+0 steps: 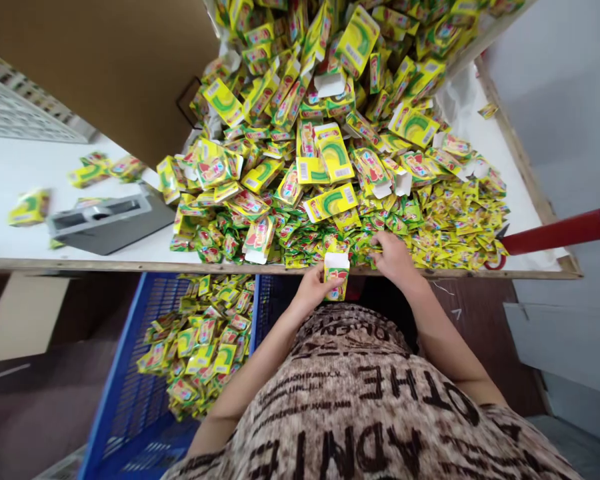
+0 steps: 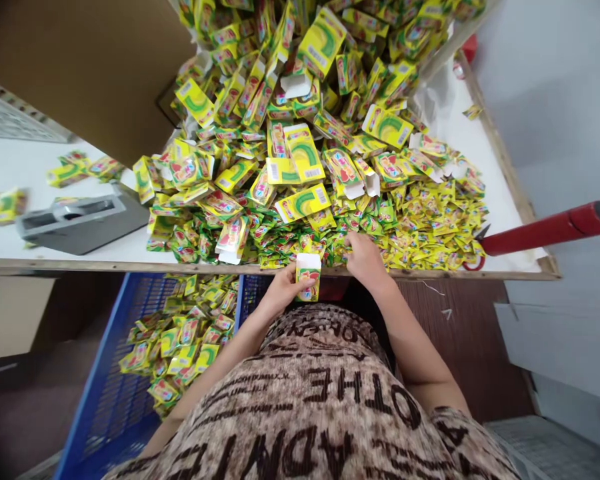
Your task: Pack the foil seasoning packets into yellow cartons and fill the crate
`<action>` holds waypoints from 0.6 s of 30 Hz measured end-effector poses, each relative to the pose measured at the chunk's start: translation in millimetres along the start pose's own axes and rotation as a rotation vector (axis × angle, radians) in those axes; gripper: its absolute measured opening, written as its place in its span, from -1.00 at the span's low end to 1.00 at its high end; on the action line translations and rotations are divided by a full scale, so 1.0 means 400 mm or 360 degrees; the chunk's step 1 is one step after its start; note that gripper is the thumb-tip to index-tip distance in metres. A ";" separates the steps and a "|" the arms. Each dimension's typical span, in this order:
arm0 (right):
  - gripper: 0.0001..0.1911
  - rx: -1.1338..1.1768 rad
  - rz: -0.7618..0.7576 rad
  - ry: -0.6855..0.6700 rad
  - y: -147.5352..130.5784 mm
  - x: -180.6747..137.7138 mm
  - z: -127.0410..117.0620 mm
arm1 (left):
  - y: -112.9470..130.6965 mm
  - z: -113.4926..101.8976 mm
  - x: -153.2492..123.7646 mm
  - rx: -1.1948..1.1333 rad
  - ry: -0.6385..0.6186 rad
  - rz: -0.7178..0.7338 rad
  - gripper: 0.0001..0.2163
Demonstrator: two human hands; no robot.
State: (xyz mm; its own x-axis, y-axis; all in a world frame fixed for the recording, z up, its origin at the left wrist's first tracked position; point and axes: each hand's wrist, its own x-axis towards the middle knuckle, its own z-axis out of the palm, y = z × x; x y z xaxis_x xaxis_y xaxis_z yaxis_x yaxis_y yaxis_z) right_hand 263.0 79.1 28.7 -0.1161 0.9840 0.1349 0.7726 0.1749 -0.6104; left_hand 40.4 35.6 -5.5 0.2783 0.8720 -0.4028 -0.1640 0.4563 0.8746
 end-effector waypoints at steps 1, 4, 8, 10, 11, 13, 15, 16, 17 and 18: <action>-0.75 0.0209 0.0018 0.0039 -0.009 -0.007 -0.001 | -0.002 0.003 0.000 -0.0012 -0.0012 -0.0005 -0.58; -0.60 0.0639 -0.0029 0.0170 -0.053 -0.029 0.013 | -0.006 0.018 0.003 -0.0044 -0.0054 -0.0006 -0.61; -0.76 0.0431 -0.0275 0.0100 -0.089 -0.048 0.045 | -0.002 0.037 0.000 -0.0132 -0.0123 0.0021 -0.60; -0.77 0.0320 -0.0297 -0.0017 -0.087 -0.052 0.046 | -0.003 0.042 -0.010 -0.0168 -0.0106 0.0013 -0.59; -0.76 0.0280 -0.0286 -0.0106 -0.084 -0.052 0.042 | -0.006 0.043 -0.017 -0.0180 -0.0086 0.0004 -0.58; -0.73 0.0212 -0.0247 -0.0351 -0.082 -0.050 0.028 | -0.015 0.048 -0.034 -0.0202 -0.0040 -0.0021 -0.59; -0.74 0.0169 -0.0210 -0.0578 -0.090 -0.047 0.013 | -0.024 0.054 -0.052 -0.0207 0.0003 -0.0037 -0.60; -0.75 0.0166 -0.0209 -0.0663 -0.098 -0.047 0.007 | -0.028 0.056 -0.061 -0.0203 0.0024 -0.0036 -0.60; -0.76 0.0180 -0.0226 -0.0727 -0.108 -0.047 0.003 | -0.030 0.058 -0.068 -0.0191 0.0044 -0.0026 -0.60; -0.78 0.0202 -0.0254 -0.0769 -0.117 -0.048 0.002 | -0.031 0.059 -0.075 -0.0174 0.0057 -0.0008 -0.60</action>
State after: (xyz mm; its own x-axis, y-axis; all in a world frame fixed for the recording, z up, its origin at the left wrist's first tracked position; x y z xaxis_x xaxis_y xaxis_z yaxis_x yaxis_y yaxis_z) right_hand 228.4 52.1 54.1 -0.5244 0.8425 -0.1234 0.6436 0.2973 -0.7053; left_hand 56.4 -0.3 2.0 0.2457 0.8745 -0.4181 -0.2653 0.4755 0.8387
